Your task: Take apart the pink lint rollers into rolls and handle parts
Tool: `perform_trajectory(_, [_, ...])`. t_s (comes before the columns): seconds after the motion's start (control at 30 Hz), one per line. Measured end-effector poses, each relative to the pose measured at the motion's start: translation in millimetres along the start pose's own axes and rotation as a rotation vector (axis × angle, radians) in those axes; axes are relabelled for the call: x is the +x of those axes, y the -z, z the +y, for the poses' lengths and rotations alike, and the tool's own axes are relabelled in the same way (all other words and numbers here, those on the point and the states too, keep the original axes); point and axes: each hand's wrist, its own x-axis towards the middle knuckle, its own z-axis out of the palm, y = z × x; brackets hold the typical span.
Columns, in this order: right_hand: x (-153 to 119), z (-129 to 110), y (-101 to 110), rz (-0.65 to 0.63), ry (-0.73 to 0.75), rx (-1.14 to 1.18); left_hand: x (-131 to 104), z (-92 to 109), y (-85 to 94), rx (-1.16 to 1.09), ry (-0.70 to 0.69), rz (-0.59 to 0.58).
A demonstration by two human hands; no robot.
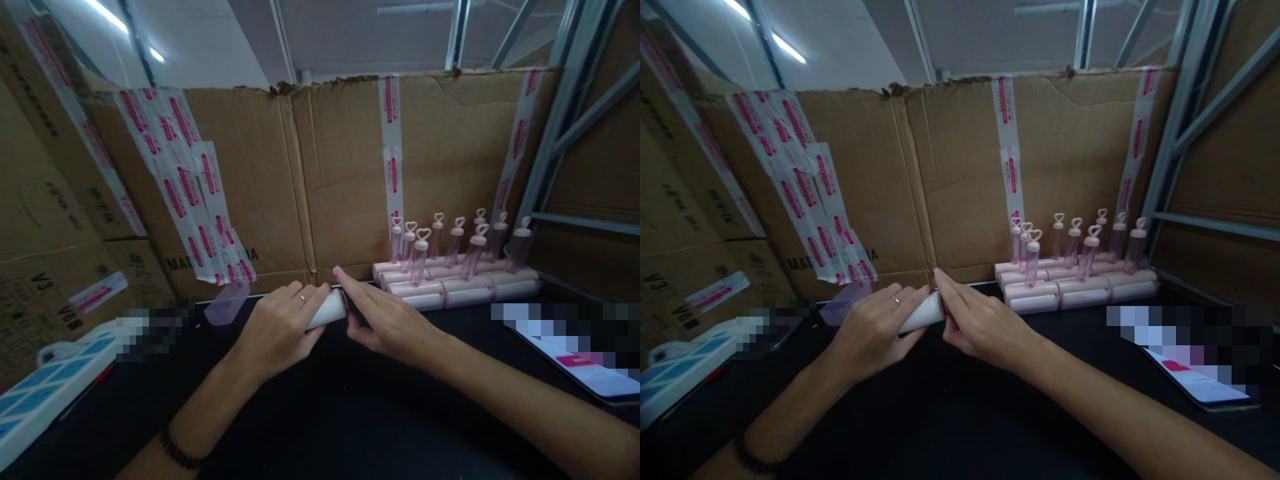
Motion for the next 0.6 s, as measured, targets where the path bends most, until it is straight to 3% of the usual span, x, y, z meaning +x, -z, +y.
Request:
perform_trajectory(0.17, [-1.1, 1.0, -2.4, -0.064, 0.015, 0.023, 2.6, 4.6, -1.9, 0.052, -0.004, -0.037])
perform_trajectory(0.6, [1.3, -2.6, -3.0, -0.041, 0.015, -0.004, 3.9, 8.6, -3.0, 0.066, -0.009, -0.05])
